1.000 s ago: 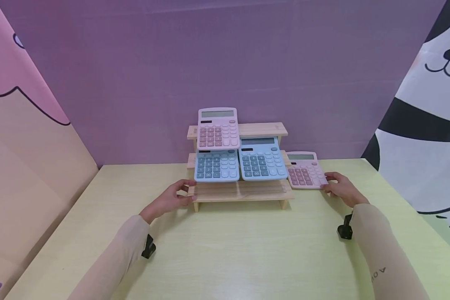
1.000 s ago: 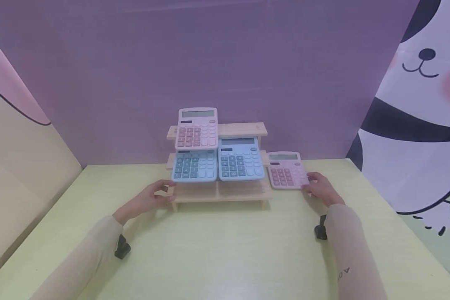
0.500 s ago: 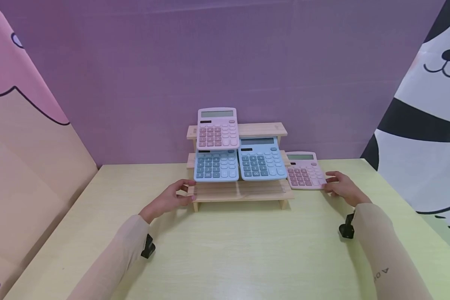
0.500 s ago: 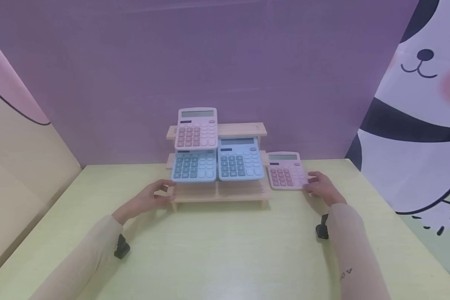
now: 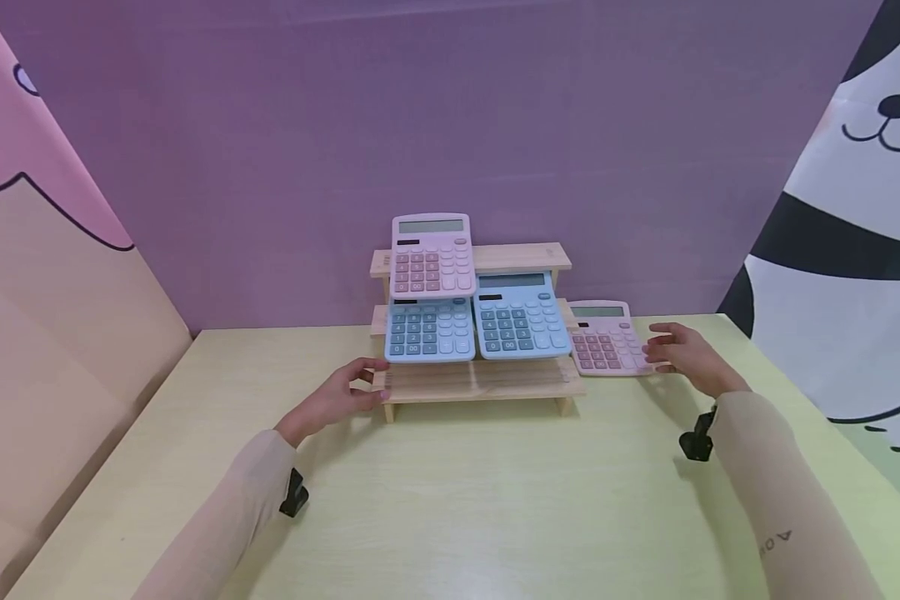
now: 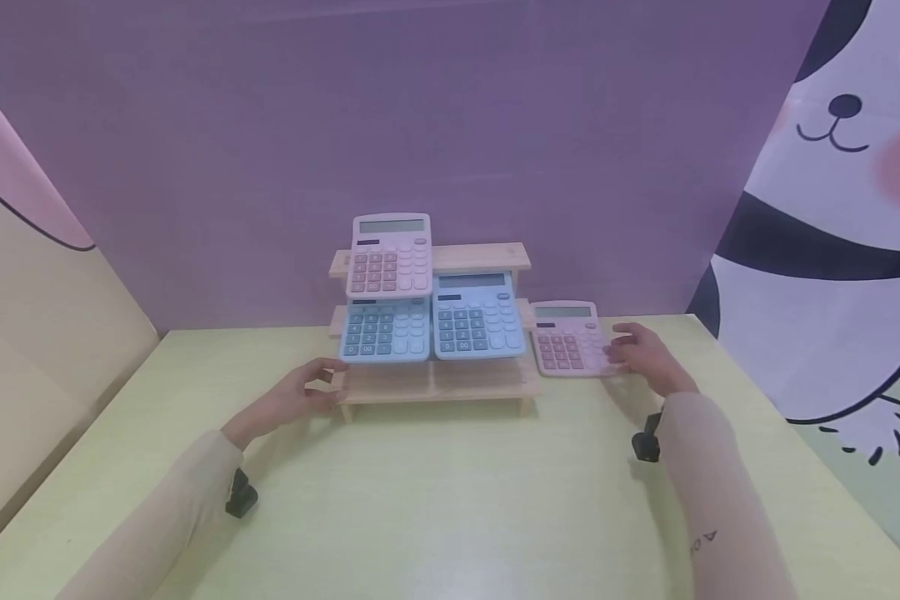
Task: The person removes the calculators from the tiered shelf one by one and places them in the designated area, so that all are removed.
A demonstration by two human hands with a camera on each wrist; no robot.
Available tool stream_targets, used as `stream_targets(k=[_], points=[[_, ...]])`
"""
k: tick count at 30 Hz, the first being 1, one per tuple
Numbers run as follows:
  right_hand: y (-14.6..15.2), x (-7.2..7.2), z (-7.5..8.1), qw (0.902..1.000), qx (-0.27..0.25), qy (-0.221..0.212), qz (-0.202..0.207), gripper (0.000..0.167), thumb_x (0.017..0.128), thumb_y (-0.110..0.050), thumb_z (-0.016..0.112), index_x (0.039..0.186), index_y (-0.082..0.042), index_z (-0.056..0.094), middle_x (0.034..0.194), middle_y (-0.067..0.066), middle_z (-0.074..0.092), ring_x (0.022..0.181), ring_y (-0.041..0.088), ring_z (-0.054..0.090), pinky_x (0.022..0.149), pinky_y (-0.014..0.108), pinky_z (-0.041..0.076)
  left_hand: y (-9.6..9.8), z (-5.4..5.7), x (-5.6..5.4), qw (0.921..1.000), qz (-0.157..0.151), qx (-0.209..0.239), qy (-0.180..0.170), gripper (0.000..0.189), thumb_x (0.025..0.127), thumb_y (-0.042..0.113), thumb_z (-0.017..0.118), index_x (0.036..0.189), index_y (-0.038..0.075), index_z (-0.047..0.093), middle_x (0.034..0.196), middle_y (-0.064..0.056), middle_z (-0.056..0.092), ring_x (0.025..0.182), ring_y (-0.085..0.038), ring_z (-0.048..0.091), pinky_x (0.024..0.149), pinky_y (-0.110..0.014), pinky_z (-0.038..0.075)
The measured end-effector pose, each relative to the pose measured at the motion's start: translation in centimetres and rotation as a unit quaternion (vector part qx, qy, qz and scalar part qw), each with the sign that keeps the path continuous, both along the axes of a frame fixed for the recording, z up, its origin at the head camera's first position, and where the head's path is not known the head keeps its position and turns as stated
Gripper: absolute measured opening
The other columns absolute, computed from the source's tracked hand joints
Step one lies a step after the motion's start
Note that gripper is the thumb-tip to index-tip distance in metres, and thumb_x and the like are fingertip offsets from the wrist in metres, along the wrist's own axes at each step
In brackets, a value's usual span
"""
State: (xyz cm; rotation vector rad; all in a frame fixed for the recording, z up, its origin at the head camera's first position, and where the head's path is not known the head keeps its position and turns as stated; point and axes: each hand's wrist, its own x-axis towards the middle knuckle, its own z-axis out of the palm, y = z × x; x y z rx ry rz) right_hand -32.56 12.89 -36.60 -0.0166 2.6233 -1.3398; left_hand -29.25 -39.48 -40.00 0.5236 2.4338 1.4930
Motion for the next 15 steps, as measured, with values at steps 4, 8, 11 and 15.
stream_targets(k=[4,8,11,15], points=[[-0.3,0.0,0.6,0.9998,-0.003,0.019,0.003,0.059,0.096,-0.016,0.042,0.141,0.008,0.012,0.137,0.031,0.030,0.106,0.022,0.050,0.097,0.043,0.043,0.0,-0.1,-0.1,1.0000,-0.002,0.002,0.001,0.055,0.087,0.019,0.063,0.133,0.004,0.039,0.123,-0.017,0.043,0.103,-0.029,0.049,0.083,-0.031,0.052],[-0.8,-0.1,1.1,0.9994,-0.007,0.032,0.002,0.057,0.096,-0.015,0.041,0.142,0.005,0.014,0.137,0.030,0.029,0.114,0.035,0.045,0.098,0.044,0.042,0.1,-0.1,-0.1,1.0000,0.000,0.003,-0.002,0.054,0.086,0.019,0.063,0.133,0.005,0.039,0.123,-0.016,0.044,0.103,-0.029,0.049,0.083,-0.031,0.052],[-1.2,-0.1,1.5,0.9991,-0.009,0.041,0.003,0.056,0.096,-0.014,0.042,0.142,0.003,0.015,0.137,0.029,0.029,0.118,0.039,0.041,0.095,0.038,0.046,0.1,0.0,-0.1,1.0000,0.001,0.003,-0.002,0.054,0.086,0.019,0.063,0.133,0.006,0.039,0.122,-0.015,0.044,0.103,-0.028,0.049,0.083,-0.032,0.052],[-1.8,0.1,1.9,0.9983,-0.009,0.058,0.007,0.057,0.095,-0.014,0.046,0.142,0.003,0.017,0.137,0.028,0.030,0.119,0.037,0.040,0.086,0.027,0.050,0.1,-0.1,-0.1,1.0000,0.001,0.003,-0.001,0.054,0.086,0.019,0.063,0.133,0.006,0.040,0.123,-0.014,0.044,0.103,-0.027,0.048,0.083,-0.031,0.052]])
